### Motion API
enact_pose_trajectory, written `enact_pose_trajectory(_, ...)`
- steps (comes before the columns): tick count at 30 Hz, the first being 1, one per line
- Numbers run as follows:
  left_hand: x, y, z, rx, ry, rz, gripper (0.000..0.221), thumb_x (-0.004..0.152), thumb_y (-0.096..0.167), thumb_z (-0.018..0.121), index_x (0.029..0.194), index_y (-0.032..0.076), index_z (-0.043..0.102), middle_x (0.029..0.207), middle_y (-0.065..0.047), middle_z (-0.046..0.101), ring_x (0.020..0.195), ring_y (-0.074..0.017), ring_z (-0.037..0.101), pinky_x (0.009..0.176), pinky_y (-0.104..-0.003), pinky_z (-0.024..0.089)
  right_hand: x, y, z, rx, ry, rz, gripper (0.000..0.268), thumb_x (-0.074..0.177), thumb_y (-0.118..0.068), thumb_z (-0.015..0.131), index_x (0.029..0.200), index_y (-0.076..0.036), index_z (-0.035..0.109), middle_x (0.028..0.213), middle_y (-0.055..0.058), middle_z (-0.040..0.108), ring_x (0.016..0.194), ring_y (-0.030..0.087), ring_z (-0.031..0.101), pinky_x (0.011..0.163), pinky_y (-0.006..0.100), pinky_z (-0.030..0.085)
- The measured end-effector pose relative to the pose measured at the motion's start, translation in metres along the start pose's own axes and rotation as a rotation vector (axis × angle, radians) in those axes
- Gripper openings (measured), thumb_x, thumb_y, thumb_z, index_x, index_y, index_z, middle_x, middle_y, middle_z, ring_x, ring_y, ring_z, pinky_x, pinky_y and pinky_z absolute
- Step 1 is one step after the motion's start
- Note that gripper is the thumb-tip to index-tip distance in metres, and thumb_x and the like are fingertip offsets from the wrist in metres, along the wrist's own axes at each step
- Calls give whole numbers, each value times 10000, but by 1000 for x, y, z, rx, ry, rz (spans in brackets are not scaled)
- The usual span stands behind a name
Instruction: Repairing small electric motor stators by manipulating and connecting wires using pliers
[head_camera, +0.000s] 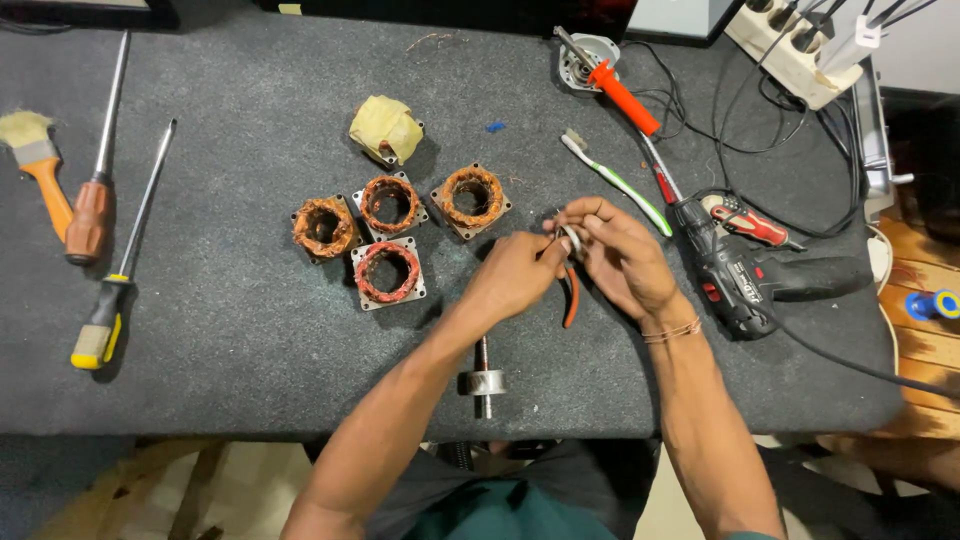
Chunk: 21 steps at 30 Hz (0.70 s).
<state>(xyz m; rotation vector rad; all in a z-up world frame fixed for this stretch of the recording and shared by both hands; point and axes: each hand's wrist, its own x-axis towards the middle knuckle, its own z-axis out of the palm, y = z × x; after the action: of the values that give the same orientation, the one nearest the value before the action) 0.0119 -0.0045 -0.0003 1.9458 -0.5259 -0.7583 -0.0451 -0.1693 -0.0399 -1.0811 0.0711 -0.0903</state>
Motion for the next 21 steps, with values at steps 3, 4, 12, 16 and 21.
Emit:
enact_pose_trajectory(3, 7, -10, 1, -9, 16, -30, 406, 957, 388, 524, 765, 140, 782, 770, -174, 750, 909, -398, 740, 812, -487, 561, -10, -26, 26, 40, -72, 63, 393, 945, -154, 547, 1272, 65, 542, 1277, 177, 642, 1157, 201, 632, 1025, 337, 470)
enact_pose_trajectory(4, 9, -13, 2, -19, 27, -26, 401, 955, 395, 538, 747, 152, 780, 707, -154, 724, 835, -369, 732, 771, -461, 558, -11, -29, 28, -23, -66, 58, 432, 918, -110, 586, 1304, 79, 552, 1323, 185, 635, 1167, 198, 643, 1006, 315, 494)
enact_pose_trajectory(12, 11, -18, 4, -110, -25, 9, 384, 933, 404, 584, 726, 134, 762, 622, -113, 664, 706, -278, 681, 694, -412, 534, -1, -9, -5, -101, 66, -34, 322, 874, 31, 693, 1186, 94, 644, 1175, 237, 722, 1002, 253, 751, 849, 308, 624)
enact_pose_trajectory(16, 10, -17, 8, -296, -152, 66, 393, 946, 389, 596, 704, 95, 691, 591, -30, 555, 605, -149, 544, 567, -284, 441, 4, 1, -19, -135, 167, -77, 271, 894, -54, 750, 1136, 32, 666, 978, 176, 725, 838, 193, 730, 671, 262, 610)
enact_pose_trajectory(21, 20, -29, 19, -534, -245, 23, 416, 985, 368, 603, 691, 74, 622, 577, -31, 519, 477, -67, 443, 392, -187, 374, 10, 6, -41, -64, 265, -91, 250, 936, -147, 744, 1129, -5, 669, 878, 104, 672, 798, 158, 657, 587, 185, 520)
